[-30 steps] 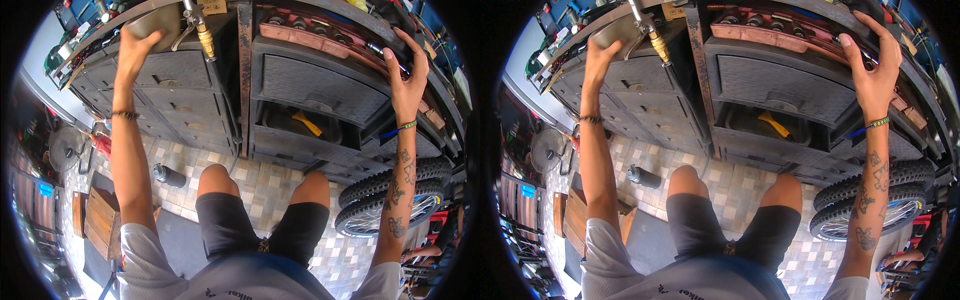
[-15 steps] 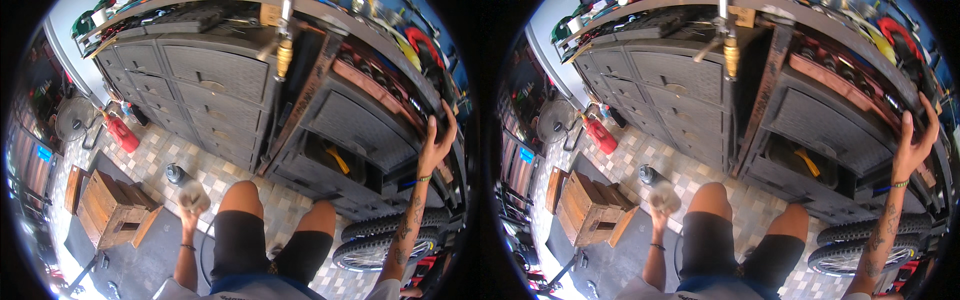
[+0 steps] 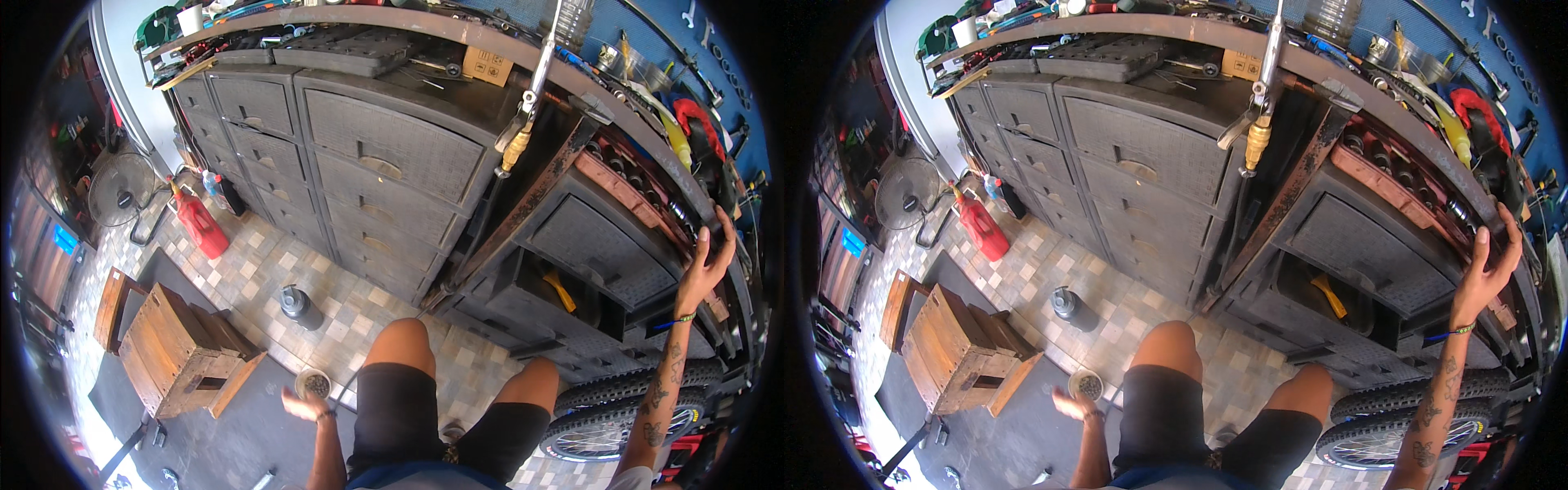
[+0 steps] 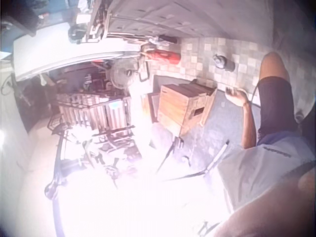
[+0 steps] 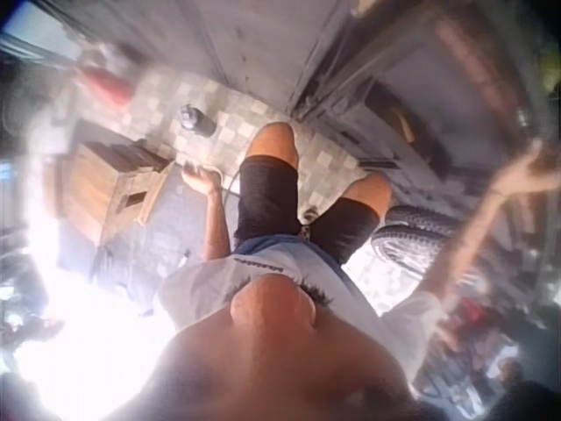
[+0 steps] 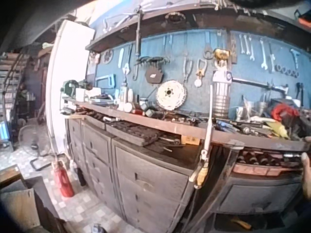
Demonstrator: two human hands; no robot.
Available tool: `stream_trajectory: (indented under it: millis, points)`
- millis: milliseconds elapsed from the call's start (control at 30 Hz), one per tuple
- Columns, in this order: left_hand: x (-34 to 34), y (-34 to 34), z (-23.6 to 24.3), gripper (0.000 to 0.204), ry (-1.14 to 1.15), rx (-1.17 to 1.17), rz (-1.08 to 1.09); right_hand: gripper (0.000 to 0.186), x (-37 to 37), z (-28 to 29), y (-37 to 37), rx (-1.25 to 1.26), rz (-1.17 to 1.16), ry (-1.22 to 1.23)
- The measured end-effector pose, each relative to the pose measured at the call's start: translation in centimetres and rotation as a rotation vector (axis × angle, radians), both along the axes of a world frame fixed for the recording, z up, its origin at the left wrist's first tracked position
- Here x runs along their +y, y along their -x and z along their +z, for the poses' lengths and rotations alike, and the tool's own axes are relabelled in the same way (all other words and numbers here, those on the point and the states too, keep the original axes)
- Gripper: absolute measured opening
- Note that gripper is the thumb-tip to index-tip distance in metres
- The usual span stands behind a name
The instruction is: The person searches through drawers and a box for parts, then wipes a bicycle cable with a cloth. They insert the cable into the bicycle frame and use a tool to adjust a component on the frame.
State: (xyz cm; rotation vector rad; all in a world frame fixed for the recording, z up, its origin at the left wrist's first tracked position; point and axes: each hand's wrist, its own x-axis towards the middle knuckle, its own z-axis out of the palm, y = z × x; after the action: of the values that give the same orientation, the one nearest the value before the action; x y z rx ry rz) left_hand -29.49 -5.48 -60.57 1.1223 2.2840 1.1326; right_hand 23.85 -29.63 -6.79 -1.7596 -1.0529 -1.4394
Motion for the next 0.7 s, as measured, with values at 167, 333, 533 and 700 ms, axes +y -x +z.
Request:
stream_trajectory:
  millis: [167, 333, 533, 700]
  points:
    - [15.7, -16.0, 33.0, 0.043, -0.932, -0.153, -0.845, 0.037, 0.1, -0.1, -0.1, -0.100, -0.095, 0.016]
    - [28.8, -25.7, 48.9, 0.067, -1.295, 0.492, -0.910, 0.036, 1.4, 0.7, 0.6, -0.080, -0.070, -0.021]
    - [33.9, -26.7, 52.0, 0.063, -0.990, 0.558, -0.987, 0.039, 0.6, 0.1, -0.1, -0.075, -0.080, -0.021]
    - [35.9, -27.1, 52.2, 0.071, -0.862, 0.566, -0.872, 0.039, 0.4, 0.1, -0.9, -0.157, -0.105, -0.005]
